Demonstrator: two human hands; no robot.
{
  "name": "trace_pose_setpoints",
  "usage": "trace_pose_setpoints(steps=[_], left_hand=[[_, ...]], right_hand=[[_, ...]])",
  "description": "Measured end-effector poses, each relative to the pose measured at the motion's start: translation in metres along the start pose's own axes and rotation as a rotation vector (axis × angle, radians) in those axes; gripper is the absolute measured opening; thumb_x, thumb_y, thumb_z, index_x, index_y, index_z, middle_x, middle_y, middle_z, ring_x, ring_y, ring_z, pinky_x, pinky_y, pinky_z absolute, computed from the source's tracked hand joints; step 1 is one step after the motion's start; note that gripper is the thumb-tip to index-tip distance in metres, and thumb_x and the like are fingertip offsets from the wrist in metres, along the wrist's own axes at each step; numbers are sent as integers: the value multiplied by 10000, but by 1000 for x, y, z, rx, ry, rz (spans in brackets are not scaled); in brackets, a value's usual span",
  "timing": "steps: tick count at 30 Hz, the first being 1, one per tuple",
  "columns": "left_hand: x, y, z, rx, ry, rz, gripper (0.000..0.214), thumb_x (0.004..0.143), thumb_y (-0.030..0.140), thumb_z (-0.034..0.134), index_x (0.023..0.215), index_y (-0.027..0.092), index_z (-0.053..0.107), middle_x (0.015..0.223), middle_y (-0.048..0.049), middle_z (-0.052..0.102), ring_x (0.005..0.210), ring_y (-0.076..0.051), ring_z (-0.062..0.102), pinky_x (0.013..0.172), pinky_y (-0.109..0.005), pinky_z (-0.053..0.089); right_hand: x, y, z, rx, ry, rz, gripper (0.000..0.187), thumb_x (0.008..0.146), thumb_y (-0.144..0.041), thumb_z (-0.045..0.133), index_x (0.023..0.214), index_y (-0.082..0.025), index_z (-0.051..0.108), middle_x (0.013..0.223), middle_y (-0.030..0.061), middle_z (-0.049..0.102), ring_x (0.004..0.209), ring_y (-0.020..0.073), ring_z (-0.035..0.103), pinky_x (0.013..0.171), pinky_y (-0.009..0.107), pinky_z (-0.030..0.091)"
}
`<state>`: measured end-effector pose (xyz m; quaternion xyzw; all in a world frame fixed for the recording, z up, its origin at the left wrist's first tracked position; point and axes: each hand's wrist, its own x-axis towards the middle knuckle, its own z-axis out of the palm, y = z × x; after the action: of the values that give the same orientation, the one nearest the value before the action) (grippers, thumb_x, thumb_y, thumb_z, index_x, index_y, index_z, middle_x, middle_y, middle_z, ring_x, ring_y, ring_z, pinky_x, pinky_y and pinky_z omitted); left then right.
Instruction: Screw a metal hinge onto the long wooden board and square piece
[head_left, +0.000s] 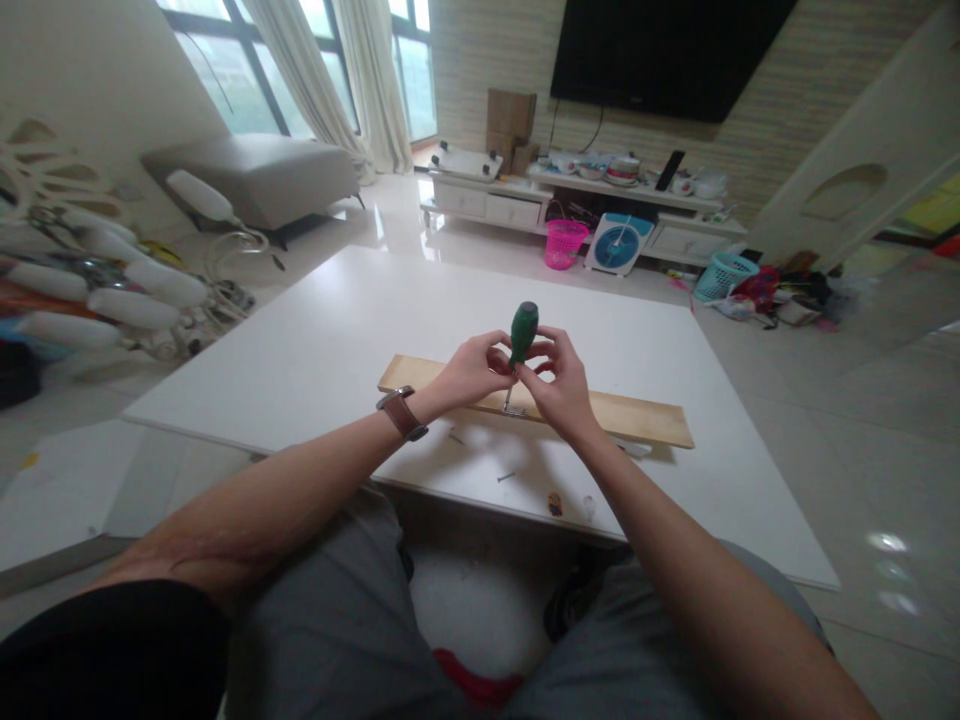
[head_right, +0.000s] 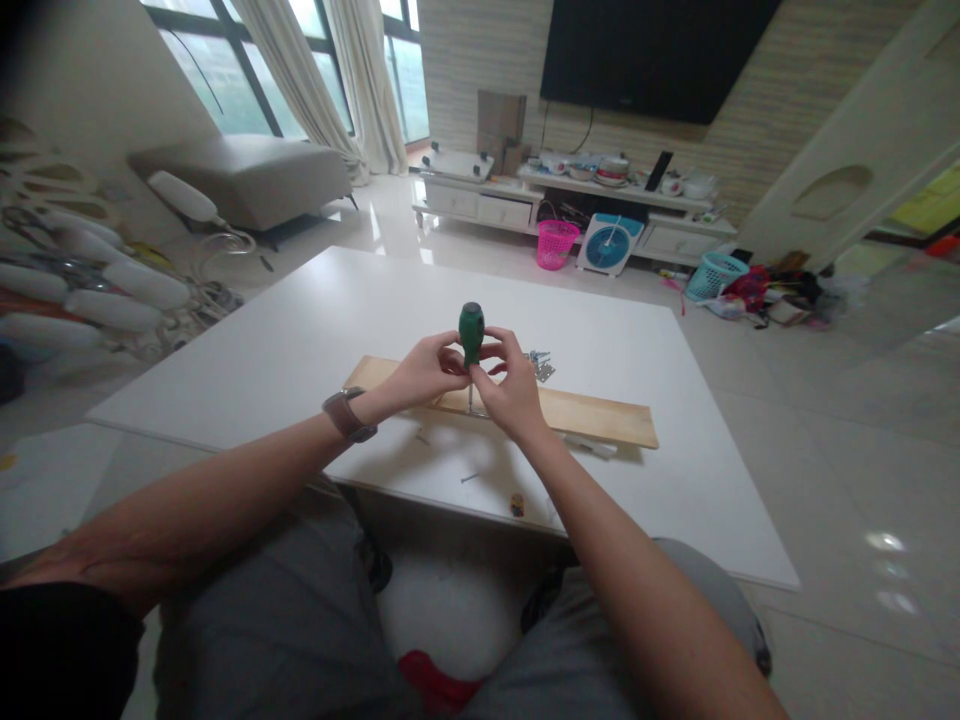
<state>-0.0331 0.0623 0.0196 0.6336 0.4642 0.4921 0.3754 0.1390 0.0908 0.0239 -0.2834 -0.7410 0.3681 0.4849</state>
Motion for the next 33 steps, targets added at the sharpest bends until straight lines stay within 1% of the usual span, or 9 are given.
trace_pose_setpoints(steps=[6,11,15,19,23,26,28,30,33], left_hand=[[1,-3,0,61,-6,32,302,689,186,781,971,141,683,789,-34,728,725,-176,694,657,-257,530],[1,-5,-1,41,11,9,354,670,170,795,1007,145,691,694,6,691,650,-153,661,607,-235,501],[0,-2,-1,-3,18,-29,405,653,156,810,1031,153,663,698,-4,720,669,-166,699,636,-238,524],[0,0,0,-31,19,-45,407,646,149,805,1020,158,645,684,-4,722,672,-174,709,645,-243,533],[0,1,0,16,7,2,361,656,145,778,995,149,655,732,-10,719,686,-163,688,634,-235,513],[0,2,0,79,18,22,282,654,138,767,917,146,664,715,-3,697,670,-150,659,608,-223,483],[0,2,0,87,17,15,272,657,140,768,912,146,672,697,4,687,656,-146,649,602,-221,477],[0,2,0,75,15,4,297,657,138,768,941,145,679,683,10,682,646,-146,649,597,-221,476],[-1,1,0,29,20,-17,349,656,147,780,988,145,670,669,5,692,650,-156,668,613,-229,497]], right_hand=[[1,1,1,-48,23,-14,365,799,-306,768,1112,-275,584,880,-18,691,847,195,665,677,311,509],[1,-2,1,-44,8,-5,346,807,-307,750,1108,-268,584,928,-3,705,882,201,673,680,309,501],[-1,-1,1,-18,-15,-7,385,795,-251,689,1158,-272,563,985,14,738,947,224,690,696,318,516],[-1,2,1,-1,-17,-3,407,797,-223,682,1181,-273,554,967,8,745,930,221,698,698,322,518],[0,4,1,-33,5,-9,374,810,-286,741,1142,-276,568,905,-12,714,853,201,683,670,312,511],[1,4,2,-53,10,-8,325,815,-361,772,1058,-266,578,874,-14,693,830,194,669,651,304,504],[1,3,2,-57,7,-5,319,819,-383,770,1041,-263,576,870,-12,690,829,194,667,645,302,502],[1,1,2,-58,4,-1,315,822,-363,755,1060,-264,574,890,-7,702,847,199,674,651,304,503],[0,-1,1,-46,-13,-3,347,802,-262,709,1119,-267,567,951,8,736,911,215,696,681,317,515]])
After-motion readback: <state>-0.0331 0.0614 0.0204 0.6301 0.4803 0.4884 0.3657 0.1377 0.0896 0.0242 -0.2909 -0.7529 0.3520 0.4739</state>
